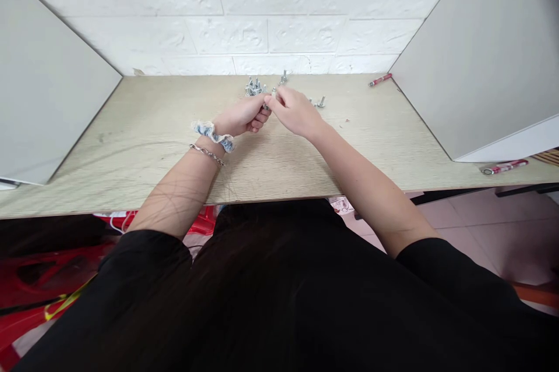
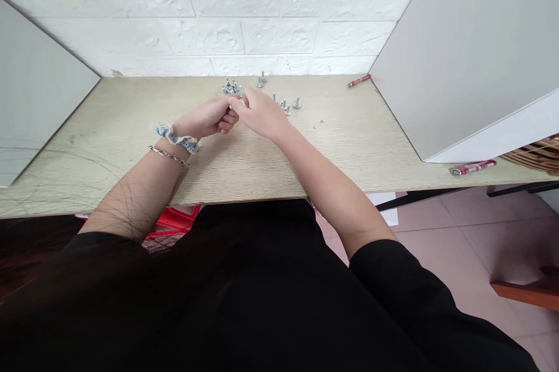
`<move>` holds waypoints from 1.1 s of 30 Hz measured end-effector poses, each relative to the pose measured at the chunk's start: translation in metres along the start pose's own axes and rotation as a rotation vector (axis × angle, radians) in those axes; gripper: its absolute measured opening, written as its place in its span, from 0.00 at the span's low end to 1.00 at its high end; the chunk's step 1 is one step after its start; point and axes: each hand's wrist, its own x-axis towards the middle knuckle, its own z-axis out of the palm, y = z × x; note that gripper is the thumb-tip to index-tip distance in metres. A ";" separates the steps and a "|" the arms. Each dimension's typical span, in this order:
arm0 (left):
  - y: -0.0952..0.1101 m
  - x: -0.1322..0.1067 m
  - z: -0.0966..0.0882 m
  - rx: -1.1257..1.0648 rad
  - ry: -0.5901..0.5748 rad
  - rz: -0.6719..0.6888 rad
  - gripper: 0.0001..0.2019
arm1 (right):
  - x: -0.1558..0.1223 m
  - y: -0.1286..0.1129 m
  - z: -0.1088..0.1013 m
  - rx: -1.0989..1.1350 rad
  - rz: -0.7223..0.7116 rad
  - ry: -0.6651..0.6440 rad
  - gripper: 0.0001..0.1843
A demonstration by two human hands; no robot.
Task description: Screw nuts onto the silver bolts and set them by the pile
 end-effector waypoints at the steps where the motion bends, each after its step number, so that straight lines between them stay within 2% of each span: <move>1: 0.000 0.000 0.000 0.008 0.019 0.001 0.19 | 0.001 0.001 0.001 0.006 0.012 -0.025 0.18; 3: 0.000 0.000 0.001 0.024 0.040 0.003 0.20 | 0.002 0.004 0.002 0.017 0.021 -0.082 0.23; 5: 0.001 -0.002 0.003 0.040 0.042 0.011 0.20 | 0.003 0.005 0.003 0.021 0.007 -0.121 0.24; 7: 0.001 -0.003 0.005 0.053 0.032 0.030 0.19 | 0.002 0.005 0.003 0.018 -0.018 -0.129 0.20; 10: 0.002 -0.005 0.007 0.094 0.040 0.041 0.18 | 0.001 0.002 0.002 -0.003 -0.033 -0.082 0.08; 12: 0.001 -0.006 0.008 0.125 0.051 0.049 0.17 | 0.000 0.000 0.000 -0.020 -0.017 -0.041 0.06; 14: 0.001 -0.007 0.010 0.147 0.045 0.047 0.16 | -0.001 -0.002 -0.001 -0.026 0.007 -0.019 0.08; 18: -0.002 -0.006 0.011 0.141 0.030 0.047 0.15 | 0.001 0.000 0.000 -0.007 0.022 -0.056 0.21; 20: -0.002 -0.006 0.011 0.128 0.029 0.050 0.15 | 0.003 0.002 0.002 0.004 0.008 -0.072 0.23; 23: 0.000 -0.008 0.012 0.158 0.062 0.033 0.18 | 0.004 0.005 0.004 0.016 -0.022 -0.044 0.17; 27: 0.001 -0.011 0.014 0.222 0.088 0.045 0.20 | 0.003 0.005 0.003 0.052 -0.025 0.038 0.03; 30: 0.001 -0.012 0.017 0.238 0.109 0.054 0.19 | 0.003 0.008 0.009 0.102 -0.023 0.006 0.05; 33: -0.001 -0.010 0.018 0.263 0.187 0.011 0.16 | 0.002 0.013 0.022 0.138 -0.045 -0.052 0.08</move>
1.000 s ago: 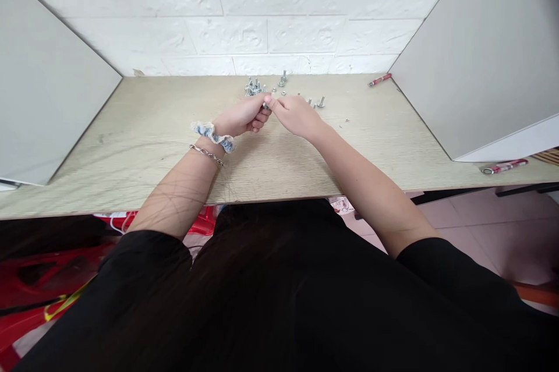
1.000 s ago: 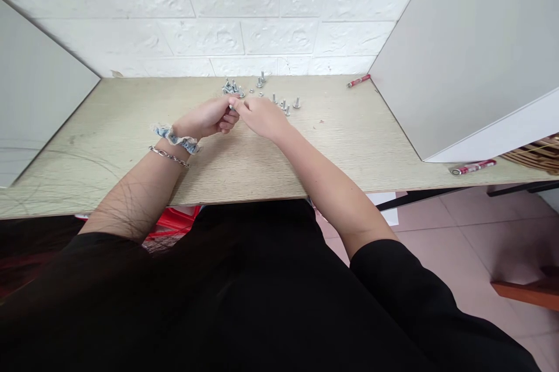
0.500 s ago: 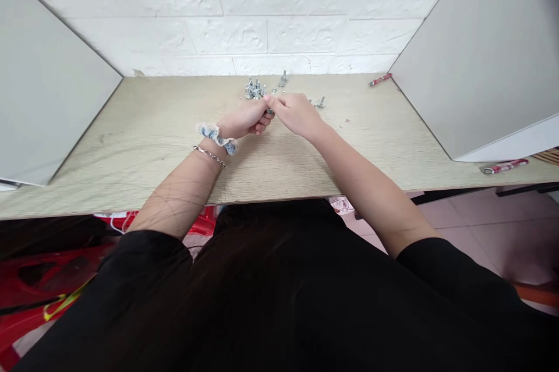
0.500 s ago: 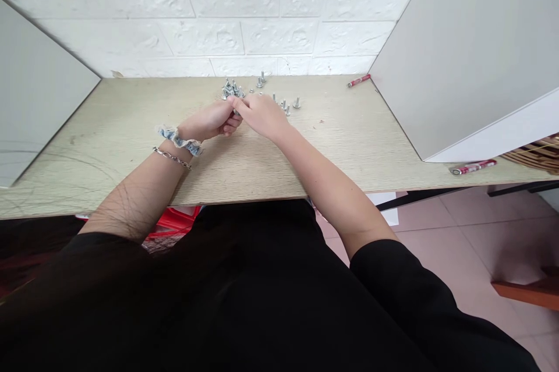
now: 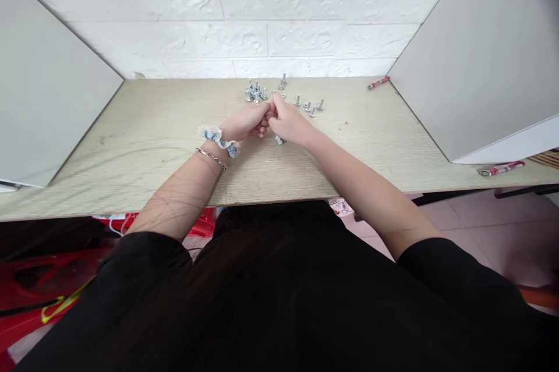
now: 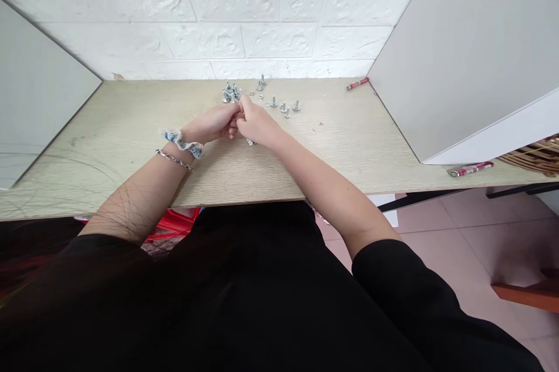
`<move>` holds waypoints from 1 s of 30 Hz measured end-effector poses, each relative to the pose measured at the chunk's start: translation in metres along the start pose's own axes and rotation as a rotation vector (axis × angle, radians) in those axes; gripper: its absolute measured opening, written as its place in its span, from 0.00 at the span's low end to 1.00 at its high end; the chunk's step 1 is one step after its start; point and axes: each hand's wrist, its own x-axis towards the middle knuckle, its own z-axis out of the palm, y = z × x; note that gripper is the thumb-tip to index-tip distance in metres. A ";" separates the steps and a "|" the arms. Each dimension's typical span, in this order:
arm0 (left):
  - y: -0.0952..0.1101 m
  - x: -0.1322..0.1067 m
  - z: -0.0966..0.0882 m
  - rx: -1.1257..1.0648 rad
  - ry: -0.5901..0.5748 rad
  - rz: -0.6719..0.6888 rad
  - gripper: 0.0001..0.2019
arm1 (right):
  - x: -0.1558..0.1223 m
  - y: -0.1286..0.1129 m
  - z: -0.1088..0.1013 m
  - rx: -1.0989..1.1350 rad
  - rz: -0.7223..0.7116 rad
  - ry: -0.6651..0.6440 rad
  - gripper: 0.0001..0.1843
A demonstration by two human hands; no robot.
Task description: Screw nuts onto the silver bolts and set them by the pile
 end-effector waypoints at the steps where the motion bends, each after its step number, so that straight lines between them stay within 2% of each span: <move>1: -0.001 0.002 0.000 0.004 0.024 -0.021 0.16 | 0.000 0.002 0.004 0.000 0.001 -0.005 0.09; 6: -0.007 0.010 -0.004 -0.002 0.069 -0.050 0.14 | -0.002 0.002 0.017 -0.054 0.034 0.033 0.06; 10: -0.004 0.007 -0.009 0.178 0.052 -0.063 0.12 | 0.000 0.003 0.017 -0.102 0.077 0.023 0.05; 12: -0.001 0.003 -0.011 0.331 -0.008 -0.053 0.09 | 0.003 0.005 0.015 -0.081 0.100 0.004 0.05; 15: 0.003 -0.005 -0.011 0.523 -0.173 0.035 0.05 | 0.007 0.008 0.008 -0.061 0.144 0.014 0.08; 18: 0.003 -0.009 -0.005 0.723 -0.262 0.152 0.15 | 0.010 0.010 -0.001 -0.093 0.183 0.071 0.11; 20: 0.001 -0.008 0.000 0.848 -0.224 0.219 0.19 | 0.012 0.010 -0.006 -0.107 0.204 0.080 0.12; 23: -0.003 -0.004 0.004 0.908 -0.150 0.275 0.16 | 0.012 0.010 -0.008 -0.140 0.221 0.058 0.11; 27: -0.005 0.001 -0.001 0.784 -0.096 0.287 0.06 | 0.012 0.009 -0.009 -0.193 0.250 0.039 0.09; 30: -0.006 0.004 -0.007 0.597 -0.013 0.339 0.06 | 0.012 0.010 -0.010 -0.196 0.274 0.032 0.13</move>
